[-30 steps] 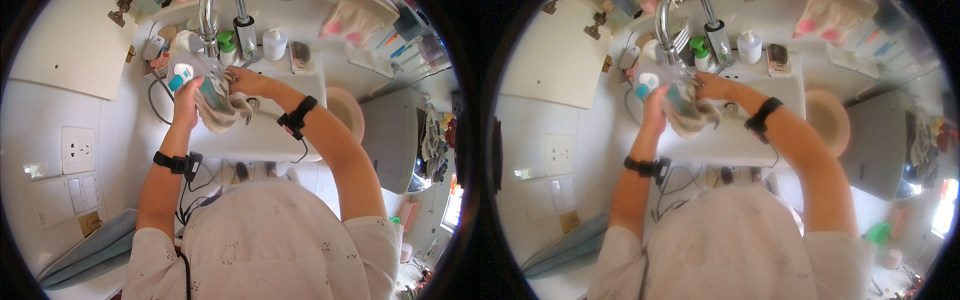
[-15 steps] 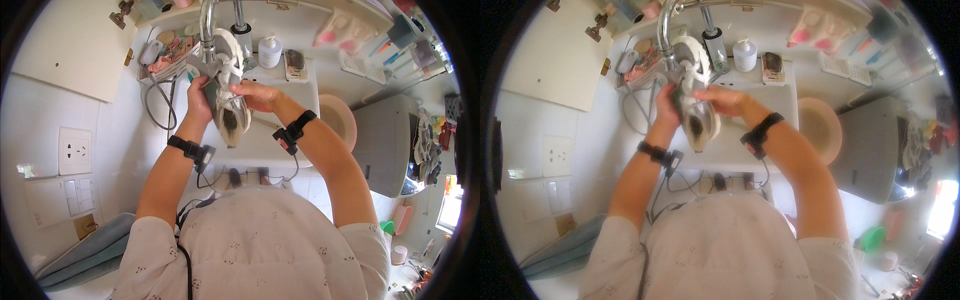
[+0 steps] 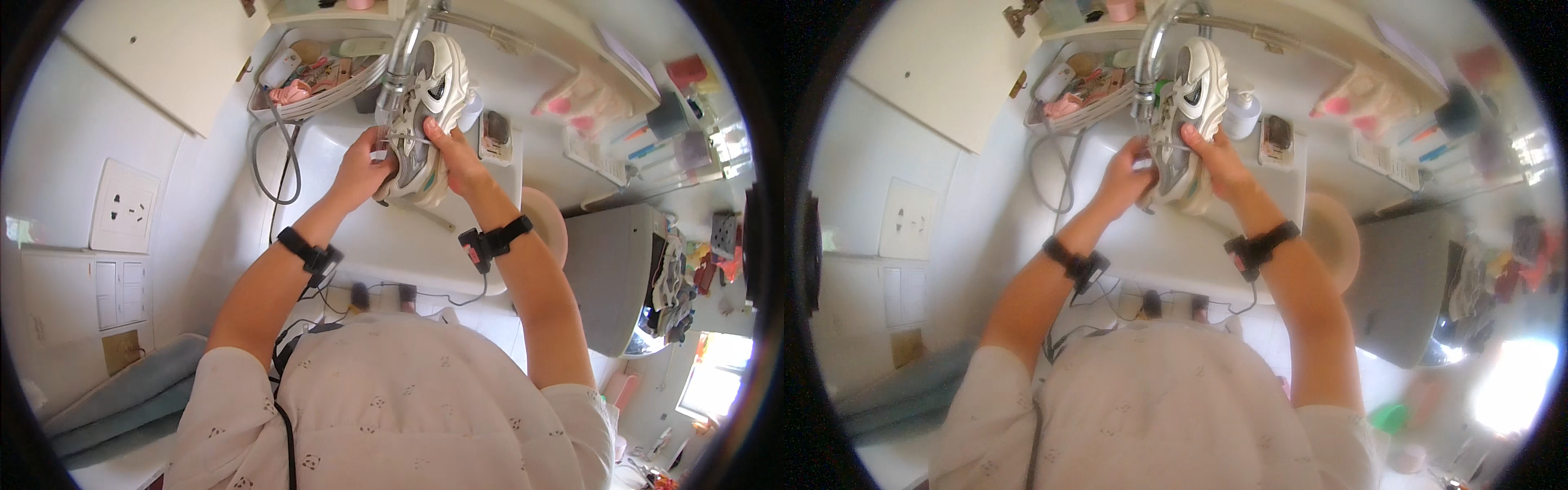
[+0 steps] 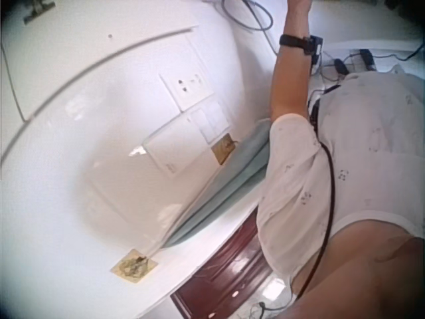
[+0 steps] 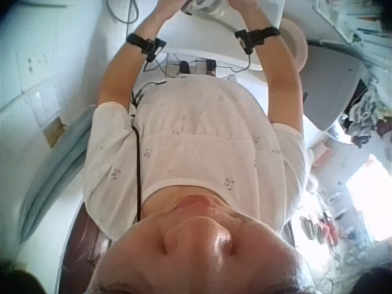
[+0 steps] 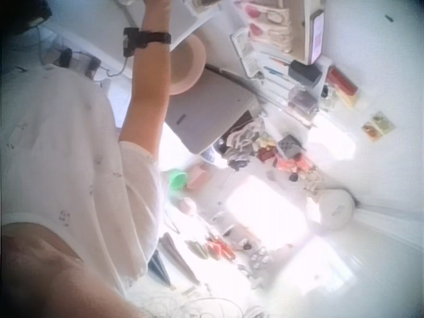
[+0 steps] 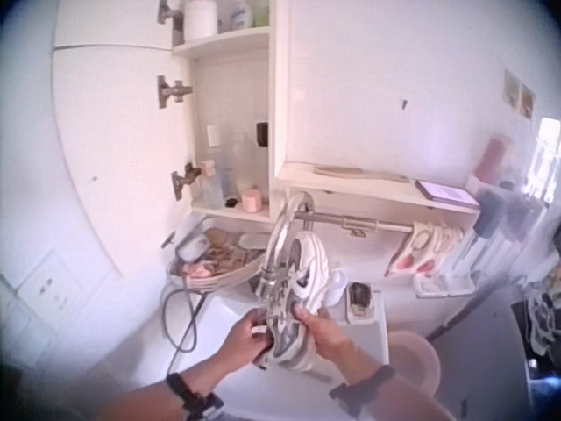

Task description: The person cleans a shoe by scrubbing it with a brush at a sink, rinsing it under the faucet, and dipping it into a basin of water before placing it on top of a washing machine.

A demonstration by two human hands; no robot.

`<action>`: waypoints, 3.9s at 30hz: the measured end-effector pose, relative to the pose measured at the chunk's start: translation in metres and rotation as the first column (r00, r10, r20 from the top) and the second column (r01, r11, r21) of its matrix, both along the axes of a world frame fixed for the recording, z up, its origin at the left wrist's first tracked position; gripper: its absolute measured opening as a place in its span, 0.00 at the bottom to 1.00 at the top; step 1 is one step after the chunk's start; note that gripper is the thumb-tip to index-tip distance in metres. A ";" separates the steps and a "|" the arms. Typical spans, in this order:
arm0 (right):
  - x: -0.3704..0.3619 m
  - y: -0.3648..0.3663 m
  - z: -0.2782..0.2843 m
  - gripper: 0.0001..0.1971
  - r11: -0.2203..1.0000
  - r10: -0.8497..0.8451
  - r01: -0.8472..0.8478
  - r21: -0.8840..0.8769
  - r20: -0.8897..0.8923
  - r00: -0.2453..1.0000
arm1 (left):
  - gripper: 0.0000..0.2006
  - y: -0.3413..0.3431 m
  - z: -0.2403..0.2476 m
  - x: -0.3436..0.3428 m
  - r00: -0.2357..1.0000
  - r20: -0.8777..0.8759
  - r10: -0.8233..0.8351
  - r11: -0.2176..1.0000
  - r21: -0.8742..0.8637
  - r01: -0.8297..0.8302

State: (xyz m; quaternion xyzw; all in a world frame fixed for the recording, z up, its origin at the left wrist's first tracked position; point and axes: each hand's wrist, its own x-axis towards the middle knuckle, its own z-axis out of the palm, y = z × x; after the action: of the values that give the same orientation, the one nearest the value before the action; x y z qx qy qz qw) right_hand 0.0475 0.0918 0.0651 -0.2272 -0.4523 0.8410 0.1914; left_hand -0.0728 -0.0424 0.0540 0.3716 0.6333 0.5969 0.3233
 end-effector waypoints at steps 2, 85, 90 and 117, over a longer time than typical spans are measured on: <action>-0.005 -0.004 -0.004 0.35 0.996 -0.013 0.013 0.087 0.005 1.000 | 0.14 0.010 -0.004 -0.013 0.967 -0.240 0.082 0.988 -0.110 -0.111; -0.021 -0.044 -0.002 0.32 0.994 0.105 -0.105 -0.039 0.001 0.994 | 0.23 -0.050 0.040 -0.006 0.989 -0.139 0.052 0.963 -0.255 -0.086; -0.021 -0.037 -0.006 0.30 0.984 0.130 -0.138 -0.117 -0.069 0.989 | 0.22 -0.043 0.038 -0.003 0.993 -0.088 0.082 0.966 -0.240 -0.101; 0.013 -0.040 -0.025 0.24 0.965 0.159 -0.192 -0.181 -0.184 0.970 | 0.15 -0.014 0.037 0.017 0.563 0.826 0.009 0.986 0.085 -0.140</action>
State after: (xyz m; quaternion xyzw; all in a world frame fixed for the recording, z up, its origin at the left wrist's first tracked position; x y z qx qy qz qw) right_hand 0.0608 0.0518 0.0403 -0.1323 -0.3673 0.9114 0.1300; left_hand -0.0556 -0.0567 0.0910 0.0457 0.3812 0.7574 0.5282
